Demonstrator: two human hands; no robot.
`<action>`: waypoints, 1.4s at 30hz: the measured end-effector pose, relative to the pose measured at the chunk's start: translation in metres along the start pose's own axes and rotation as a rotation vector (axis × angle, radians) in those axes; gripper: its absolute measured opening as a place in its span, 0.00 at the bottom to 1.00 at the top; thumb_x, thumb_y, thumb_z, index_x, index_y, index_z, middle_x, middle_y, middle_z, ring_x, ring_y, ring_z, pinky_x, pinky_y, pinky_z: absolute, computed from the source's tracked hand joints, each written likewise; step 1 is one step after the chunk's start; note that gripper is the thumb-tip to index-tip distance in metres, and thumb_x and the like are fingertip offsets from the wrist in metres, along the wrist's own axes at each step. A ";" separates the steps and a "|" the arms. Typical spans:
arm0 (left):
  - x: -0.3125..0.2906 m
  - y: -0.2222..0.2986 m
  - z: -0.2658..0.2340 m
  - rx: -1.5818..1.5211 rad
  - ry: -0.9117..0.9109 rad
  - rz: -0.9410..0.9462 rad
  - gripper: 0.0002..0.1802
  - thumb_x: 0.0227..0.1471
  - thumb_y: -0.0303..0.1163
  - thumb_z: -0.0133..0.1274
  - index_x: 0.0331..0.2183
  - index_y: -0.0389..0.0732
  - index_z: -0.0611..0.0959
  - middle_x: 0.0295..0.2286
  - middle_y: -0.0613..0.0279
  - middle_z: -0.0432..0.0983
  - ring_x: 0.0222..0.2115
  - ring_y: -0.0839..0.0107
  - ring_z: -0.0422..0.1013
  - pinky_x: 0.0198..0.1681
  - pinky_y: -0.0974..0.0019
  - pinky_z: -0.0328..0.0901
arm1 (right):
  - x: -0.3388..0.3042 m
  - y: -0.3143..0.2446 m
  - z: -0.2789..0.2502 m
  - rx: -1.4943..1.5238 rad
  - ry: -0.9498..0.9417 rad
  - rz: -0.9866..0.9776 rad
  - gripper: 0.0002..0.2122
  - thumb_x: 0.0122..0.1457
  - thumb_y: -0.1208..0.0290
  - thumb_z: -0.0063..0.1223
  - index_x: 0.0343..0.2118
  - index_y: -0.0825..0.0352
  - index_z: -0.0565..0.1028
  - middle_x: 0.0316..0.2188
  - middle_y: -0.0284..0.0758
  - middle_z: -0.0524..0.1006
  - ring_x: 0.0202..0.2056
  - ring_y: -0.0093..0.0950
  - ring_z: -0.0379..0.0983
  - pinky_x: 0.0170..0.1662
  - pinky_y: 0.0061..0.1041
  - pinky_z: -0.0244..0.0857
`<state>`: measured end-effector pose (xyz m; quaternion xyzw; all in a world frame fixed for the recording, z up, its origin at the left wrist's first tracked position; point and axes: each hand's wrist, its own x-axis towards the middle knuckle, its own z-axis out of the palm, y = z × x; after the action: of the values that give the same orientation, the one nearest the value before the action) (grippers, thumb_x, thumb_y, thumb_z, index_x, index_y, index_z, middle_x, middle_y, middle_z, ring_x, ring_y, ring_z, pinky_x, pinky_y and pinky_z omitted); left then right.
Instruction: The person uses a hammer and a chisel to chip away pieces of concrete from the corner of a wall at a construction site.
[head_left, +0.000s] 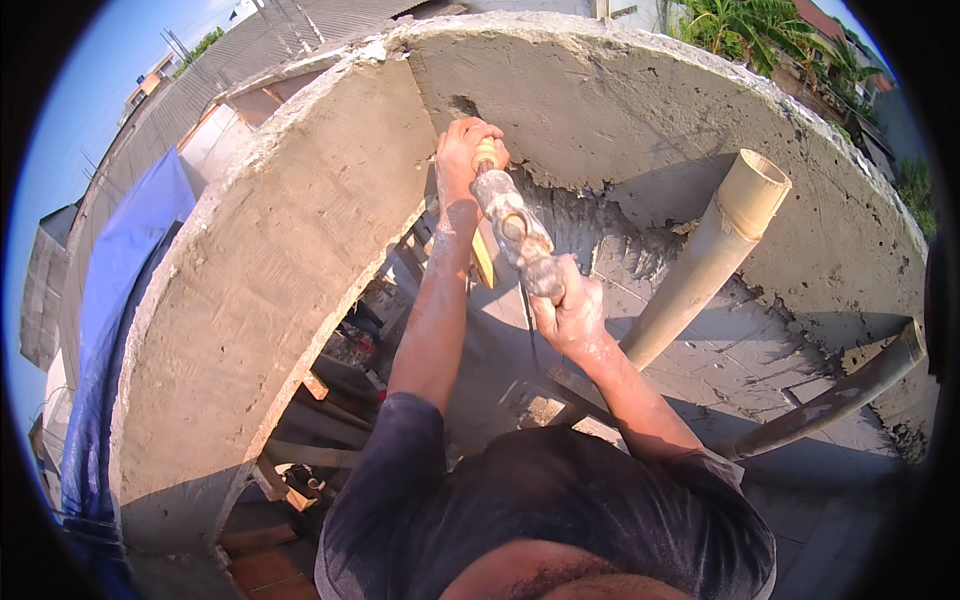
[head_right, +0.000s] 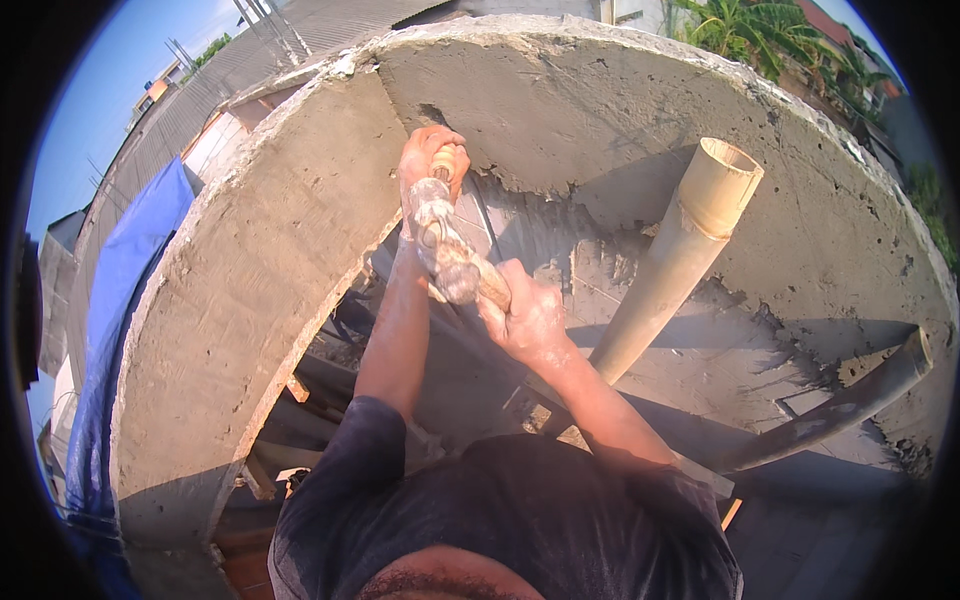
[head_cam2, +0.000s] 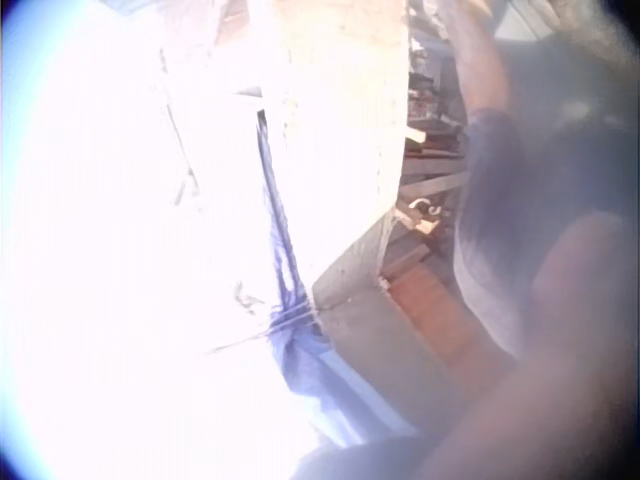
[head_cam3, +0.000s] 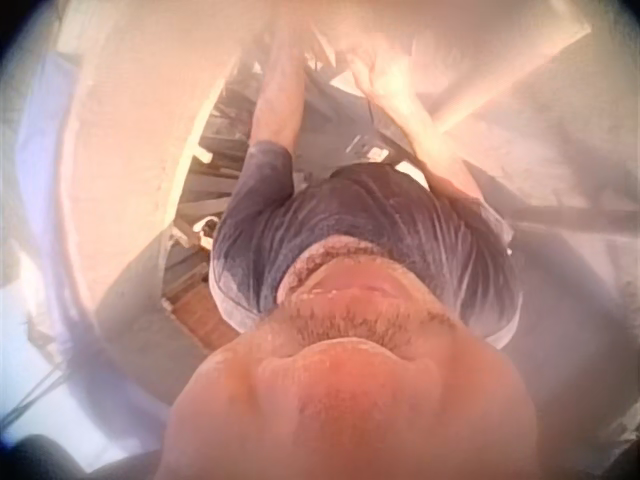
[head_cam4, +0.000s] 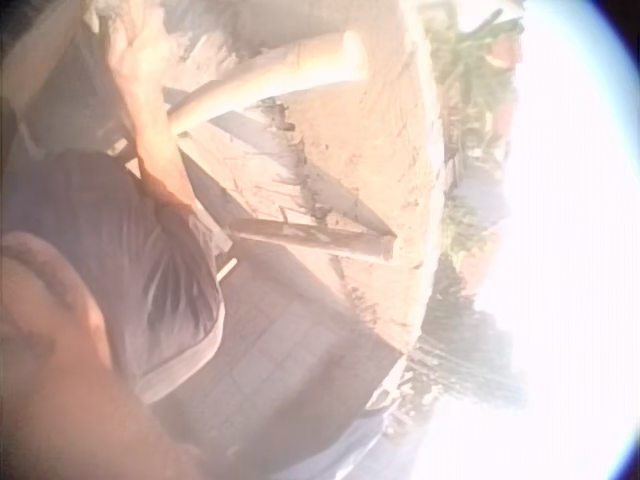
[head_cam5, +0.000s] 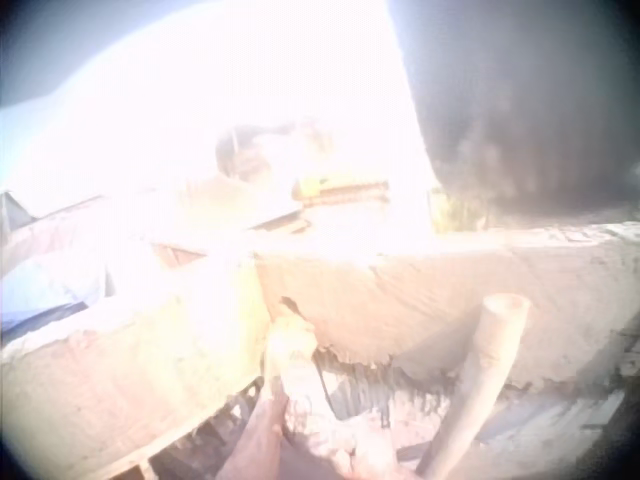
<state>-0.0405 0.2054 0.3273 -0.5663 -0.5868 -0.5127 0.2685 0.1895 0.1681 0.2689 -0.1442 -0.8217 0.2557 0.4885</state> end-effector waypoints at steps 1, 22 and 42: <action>-0.004 -0.004 0.001 0.025 -0.015 -0.008 0.07 0.47 0.25 0.63 0.33 0.40 0.86 0.37 0.54 0.79 0.39 0.54 0.76 0.44 0.57 0.71 | 0.011 -0.006 0.002 -0.093 -0.192 0.280 0.14 0.61 0.64 0.61 0.37 0.69 0.70 0.21 0.49 0.78 0.26 0.54 0.77 0.31 0.46 0.71; -0.020 -0.042 -0.001 -1.045 0.533 -0.746 0.17 0.59 0.36 0.52 0.43 0.32 0.80 0.31 0.57 0.78 0.28 0.68 0.74 0.36 0.63 0.74 | -0.133 0.006 -0.061 0.270 -0.195 0.677 0.16 0.68 0.60 0.53 0.34 0.71 0.72 0.15 0.37 0.65 0.19 0.27 0.64 0.26 0.34 0.60; -0.032 -0.052 -0.020 -1.037 0.310 -0.742 0.21 0.57 0.36 0.64 0.45 0.29 0.84 0.35 0.55 0.85 0.35 0.73 0.80 0.41 0.70 0.75 | -0.122 -0.016 -0.061 0.336 -0.396 0.807 0.16 0.72 0.56 0.49 0.35 0.65 0.68 0.15 0.24 0.64 0.14 0.15 0.58 0.17 0.19 0.55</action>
<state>-0.0877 0.1832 0.2900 -0.3017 -0.3744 -0.8634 -0.1526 0.3020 0.1130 0.2133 -0.3191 -0.7248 0.5767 0.2007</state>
